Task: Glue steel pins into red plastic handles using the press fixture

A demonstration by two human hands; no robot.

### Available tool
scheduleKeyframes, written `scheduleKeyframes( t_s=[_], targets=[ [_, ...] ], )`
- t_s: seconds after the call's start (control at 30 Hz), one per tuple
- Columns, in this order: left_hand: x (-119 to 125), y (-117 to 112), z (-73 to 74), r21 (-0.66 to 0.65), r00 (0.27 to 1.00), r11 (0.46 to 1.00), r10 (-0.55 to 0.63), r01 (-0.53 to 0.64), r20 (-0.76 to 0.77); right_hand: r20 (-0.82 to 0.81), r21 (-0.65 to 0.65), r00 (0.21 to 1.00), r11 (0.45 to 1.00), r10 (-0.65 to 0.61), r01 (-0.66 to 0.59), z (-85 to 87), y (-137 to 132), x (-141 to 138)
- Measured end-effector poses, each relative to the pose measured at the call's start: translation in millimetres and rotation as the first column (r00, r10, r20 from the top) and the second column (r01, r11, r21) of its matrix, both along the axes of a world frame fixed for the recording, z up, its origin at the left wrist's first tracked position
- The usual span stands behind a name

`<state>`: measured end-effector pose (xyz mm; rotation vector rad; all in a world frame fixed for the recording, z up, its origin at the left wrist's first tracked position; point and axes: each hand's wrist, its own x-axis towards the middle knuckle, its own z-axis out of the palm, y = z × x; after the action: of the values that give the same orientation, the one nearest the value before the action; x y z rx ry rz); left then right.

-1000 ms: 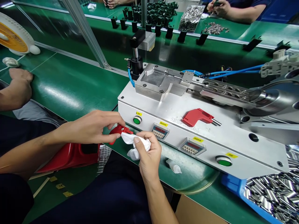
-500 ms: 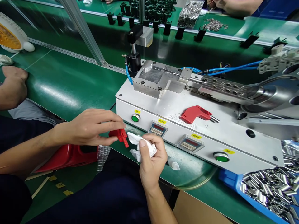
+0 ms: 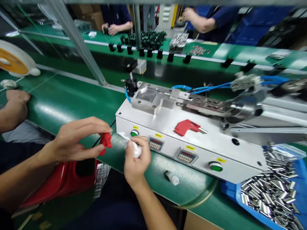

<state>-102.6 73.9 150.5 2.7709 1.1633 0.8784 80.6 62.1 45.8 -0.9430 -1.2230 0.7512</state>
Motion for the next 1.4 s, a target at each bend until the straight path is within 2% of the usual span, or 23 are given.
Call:
scheduleKeyframes(
  t_s=[0.07,0.17,0.27,0.37,0.47,0.53,0.6,0.67,0.8,0.93,1.07,1.23,1.33,1.4],
  targets=[
    [-2.5,-0.3,8.0,0.012,0.999,1.000,0.018,-0.019,0.029,0.204,0.110,0.977,0.990,0.068,-0.092,-2.9,2.5,-6.7],
    [-5.9,7.2,14.6,0.050,0.998,0.998,0.039,-0.042,0.053,0.457,0.210,0.885,0.957,0.082,-0.198,-12.5,-5.6,-6.4],
    [1.5,27.9,21.3,0.066,0.996,0.998,0.018,-0.024,0.087,0.498,0.216,0.863,0.951,0.087,-0.221,-23.7,-21.4,2.4],
    [27.5,61.4,35.2,0.074,0.999,0.997,0.021,-0.025,0.047,0.461,0.170,0.874,0.952,0.153,-0.257,-32.2,-33.5,13.1],
    [65.3,101.2,54.5,0.054,0.967,0.984,0.178,-0.171,-0.181,0.447,0.118,0.868,0.948,0.216,-0.297,-37.6,-39.1,23.3],
    [88.6,124.3,66.0,-0.003,0.859,0.949,0.285,-0.316,-0.425,0.439,0.090,0.864,0.945,0.244,-0.313,-38.8,-41.5,30.3],
    [105.4,140.6,72.9,-0.036,0.765,0.923,0.295,-0.383,-0.573,0.434,0.073,0.863,0.944,0.260,-0.322,-37.4,-44.2,37.7],
    [114.6,149.6,73.7,-0.061,0.730,0.917,0.272,-0.394,-0.627,0.419,0.061,0.863,0.940,0.282,-0.337,-32.7,-47.1,45.1],
    [116.8,150.2,62.7,-0.066,0.724,0.915,0.270,-0.399,-0.635,0.362,0.038,0.859,0.915,0.361,-0.401,-13.2,-51.6,60.7],
    [108.1,136.6,48.5,-0.029,0.742,0.912,0.314,-0.409,-0.592,0.356,0.064,0.843,0.890,0.403,-0.452,13.3,-51.7,81.7],
    [102.3,124.7,38.4,0.023,0.749,0.906,0.365,-0.424,-0.553,0.336,0.063,0.864,0.907,0.374,-0.417,33.2,-46.8,101.2],
    [113.8,125.1,37.7,0.085,0.722,0.904,0.389,-0.419,-0.572,0.244,0.030,0.925,0.951,0.292,-0.308,43.0,-38.8,100.2],
    [115.0,124.8,38.4,0.071,0.727,0.902,0.387,-0.425,-0.567,0.271,0.042,0.924,0.955,0.270,-0.292,46.0,-40.7,99.8],
    [107.1,122.9,35.0,0.057,0.744,0.901,0.389,-0.429,-0.543,0.325,0.072,0.919,0.963,0.223,-0.259,48.7,-42.4,110.2]
  ],
)
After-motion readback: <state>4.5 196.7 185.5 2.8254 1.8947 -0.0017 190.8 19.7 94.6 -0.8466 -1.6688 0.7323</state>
